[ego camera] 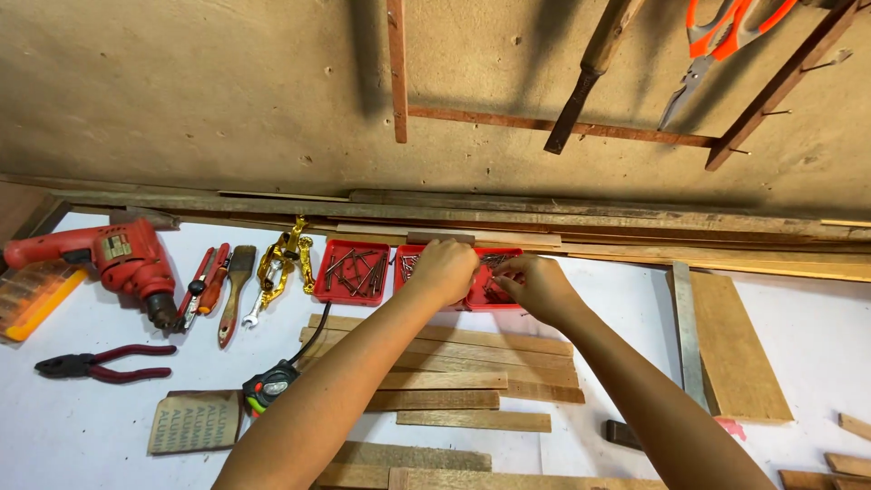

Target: The recorder is assembling and measuring small wooden slats to create a frame or structure.

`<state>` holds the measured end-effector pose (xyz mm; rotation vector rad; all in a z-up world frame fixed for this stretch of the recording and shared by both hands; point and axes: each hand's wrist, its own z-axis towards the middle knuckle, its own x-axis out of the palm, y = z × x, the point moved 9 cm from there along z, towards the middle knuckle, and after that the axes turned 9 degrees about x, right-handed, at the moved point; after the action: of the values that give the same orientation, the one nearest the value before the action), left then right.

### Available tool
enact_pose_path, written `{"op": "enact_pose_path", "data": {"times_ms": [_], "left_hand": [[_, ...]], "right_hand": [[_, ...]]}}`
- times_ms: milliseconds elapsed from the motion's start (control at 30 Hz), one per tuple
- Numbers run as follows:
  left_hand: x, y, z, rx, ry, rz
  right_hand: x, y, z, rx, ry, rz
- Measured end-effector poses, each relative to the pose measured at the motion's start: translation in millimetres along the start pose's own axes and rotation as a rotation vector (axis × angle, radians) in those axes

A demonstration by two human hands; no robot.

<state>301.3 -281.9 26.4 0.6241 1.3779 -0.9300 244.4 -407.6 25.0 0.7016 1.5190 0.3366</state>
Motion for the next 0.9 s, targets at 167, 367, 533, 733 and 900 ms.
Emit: {"op": "enact_pose_path", "data": {"times_ms": [167,367,533,733,900], "left_hand": [[27,9,19,0.038,0.002,0.059],[49,12,41,0.039,0.035,0.171],[52,16,48,-0.020,0.068,0.160],[50,22,42,-0.185,0.205,-0.004],[70,23,44,-0.192,0.224,0.044]], "right_hand": [[20,-1,27,-0.160,0.030,-0.105],[33,5,32,-0.270,0.048,-0.251],[50,1,35,-0.323,0.060,-0.235],[51,-5,31,-0.292,0.053,-0.228],[49,-18,29,-0.201,0.039,-0.186]]}}
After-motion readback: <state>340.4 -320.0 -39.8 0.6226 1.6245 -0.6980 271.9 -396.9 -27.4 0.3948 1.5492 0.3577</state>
